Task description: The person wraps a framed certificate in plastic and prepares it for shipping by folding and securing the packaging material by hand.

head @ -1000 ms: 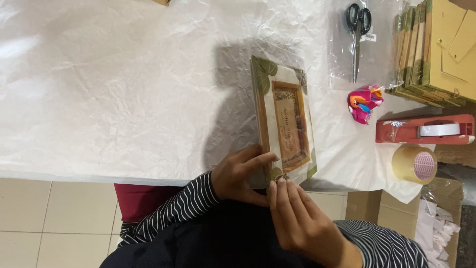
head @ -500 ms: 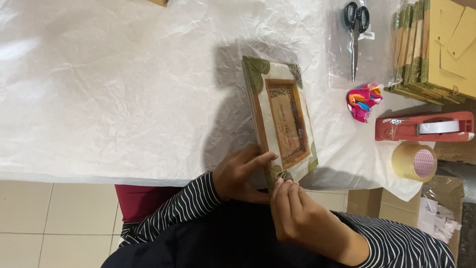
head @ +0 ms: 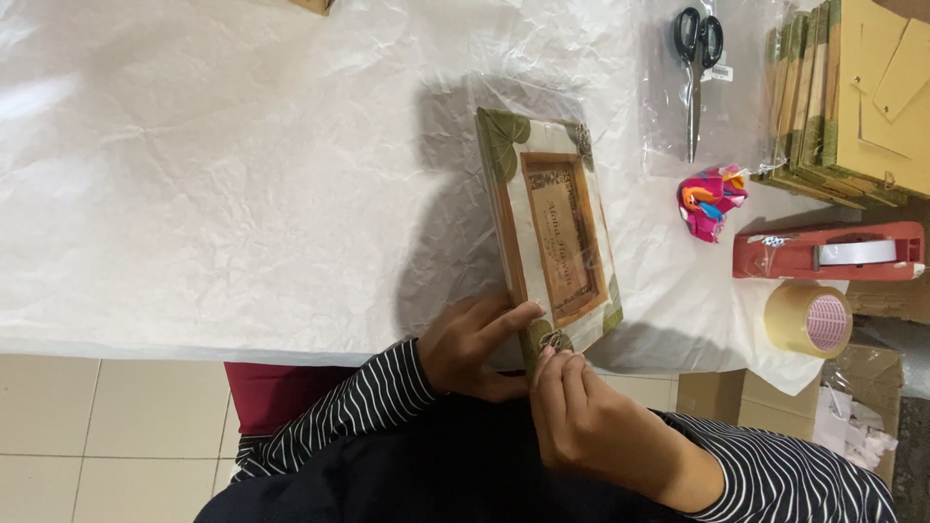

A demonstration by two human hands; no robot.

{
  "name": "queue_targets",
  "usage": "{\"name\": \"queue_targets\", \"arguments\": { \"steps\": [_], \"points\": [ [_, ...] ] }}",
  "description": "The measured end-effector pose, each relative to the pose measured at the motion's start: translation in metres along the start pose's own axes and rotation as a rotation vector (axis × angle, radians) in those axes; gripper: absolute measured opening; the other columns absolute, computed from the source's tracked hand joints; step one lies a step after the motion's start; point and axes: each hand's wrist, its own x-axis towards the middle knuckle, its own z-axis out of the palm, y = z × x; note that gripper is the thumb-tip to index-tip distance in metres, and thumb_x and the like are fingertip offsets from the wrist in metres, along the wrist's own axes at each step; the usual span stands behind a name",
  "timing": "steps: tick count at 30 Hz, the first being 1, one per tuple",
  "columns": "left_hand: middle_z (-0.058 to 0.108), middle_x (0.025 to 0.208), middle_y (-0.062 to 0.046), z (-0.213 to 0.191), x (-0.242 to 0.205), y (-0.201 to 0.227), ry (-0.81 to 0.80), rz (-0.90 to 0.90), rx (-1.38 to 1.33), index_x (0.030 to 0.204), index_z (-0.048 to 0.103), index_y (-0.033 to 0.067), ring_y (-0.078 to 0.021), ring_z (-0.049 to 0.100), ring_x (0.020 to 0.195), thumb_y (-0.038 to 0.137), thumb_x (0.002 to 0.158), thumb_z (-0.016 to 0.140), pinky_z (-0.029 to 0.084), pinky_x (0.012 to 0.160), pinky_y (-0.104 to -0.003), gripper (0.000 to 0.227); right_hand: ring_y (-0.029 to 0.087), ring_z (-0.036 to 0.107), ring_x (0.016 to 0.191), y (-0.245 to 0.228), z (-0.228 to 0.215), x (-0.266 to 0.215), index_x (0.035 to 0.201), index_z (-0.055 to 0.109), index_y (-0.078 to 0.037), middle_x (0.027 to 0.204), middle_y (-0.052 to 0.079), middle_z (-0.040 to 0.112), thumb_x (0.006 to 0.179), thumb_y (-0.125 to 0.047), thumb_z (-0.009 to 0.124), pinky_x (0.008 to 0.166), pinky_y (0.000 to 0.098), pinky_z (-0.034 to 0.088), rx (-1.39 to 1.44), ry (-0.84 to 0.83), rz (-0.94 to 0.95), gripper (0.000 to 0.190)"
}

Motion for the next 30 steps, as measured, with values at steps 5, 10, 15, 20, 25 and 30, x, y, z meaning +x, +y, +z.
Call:
{"name": "queue_targets", "arguments": {
  "steps": [5,10,15,20,25,30],
  "points": [
    [0.065,0.112,-0.025,0.001,-0.001,0.001,0.001,0.002,0.009,0.137,0.047,0.0005,-0.0357,0.070,0.091,0.034,0.093,0.081,0.061,0.074,-0.042,0.065,0.028,0.067,0.069,-0.002,0.003,-0.002,0.101,0.071,0.017,0.085,0.025,0.069,0.094,0.006,0.052,0.066,0.0322,0.056,0.007,0.001,-0.005,0.023],
    [0.065,0.118,-0.028,0.002,-0.004,-0.002,0.001,0.040,-0.016,0.145,0.040,0.0032,-0.0382,0.072,0.097,0.030,0.095,0.082,0.063,0.078,-0.044,0.070,0.027,0.068,0.069,-0.002,0.003,-0.003,0.100,0.072,0.016,0.084,0.024,0.070,0.093,0.008,0.058,0.065,0.0313,0.057,-0.004,0.008,-0.012,0.018],
    [0.067,0.110,-0.025,0.002,-0.007,-0.004,-0.001,0.033,0.013,0.142,0.044,0.0024,-0.0347,0.071,0.089,0.032,0.093,0.083,0.061,0.072,-0.042,0.069,0.028,0.066,0.070,0.003,0.000,0.001,0.102,0.071,0.017,0.086,0.024,0.068,0.095,0.008,0.056,0.068,0.0332,0.057,-0.006,0.026,0.008,0.019],
    [0.062,0.108,-0.022,-0.005,-0.001,-0.002,-0.013,-0.045,-0.071,0.136,0.046,-0.0004,-0.0329,0.066,0.091,0.030,0.087,0.087,0.061,0.076,-0.040,0.071,0.030,0.069,0.085,-0.005,-0.001,0.002,0.110,0.070,0.014,0.097,0.023,0.069,0.100,0.001,0.051,0.080,0.0352,0.059,-0.015,0.008,0.145,0.025],
    [0.063,0.108,-0.022,-0.007,0.003,0.001,-0.014,-0.052,-0.063,0.134,0.046,0.0002,-0.0323,0.068,0.092,0.029,0.086,0.088,0.063,0.078,-0.040,0.070,0.028,0.070,0.092,-0.007,-0.005,0.003,0.116,0.071,0.009,0.103,0.020,0.070,0.101,-0.002,0.049,0.086,0.0354,0.057,-0.085,-0.041,0.255,0.029],
    [0.063,0.113,-0.020,-0.004,-0.005,-0.002,0.016,-0.102,-0.065,0.136,0.048,0.0021,-0.0309,0.070,0.098,0.035,0.083,0.088,0.065,0.082,-0.039,0.074,0.029,0.072,0.104,-0.010,0.000,-0.001,0.122,0.068,0.008,0.114,0.023,0.071,0.106,-0.006,0.041,0.097,0.0353,0.058,0.076,0.103,0.307,0.035]
  ]
}}
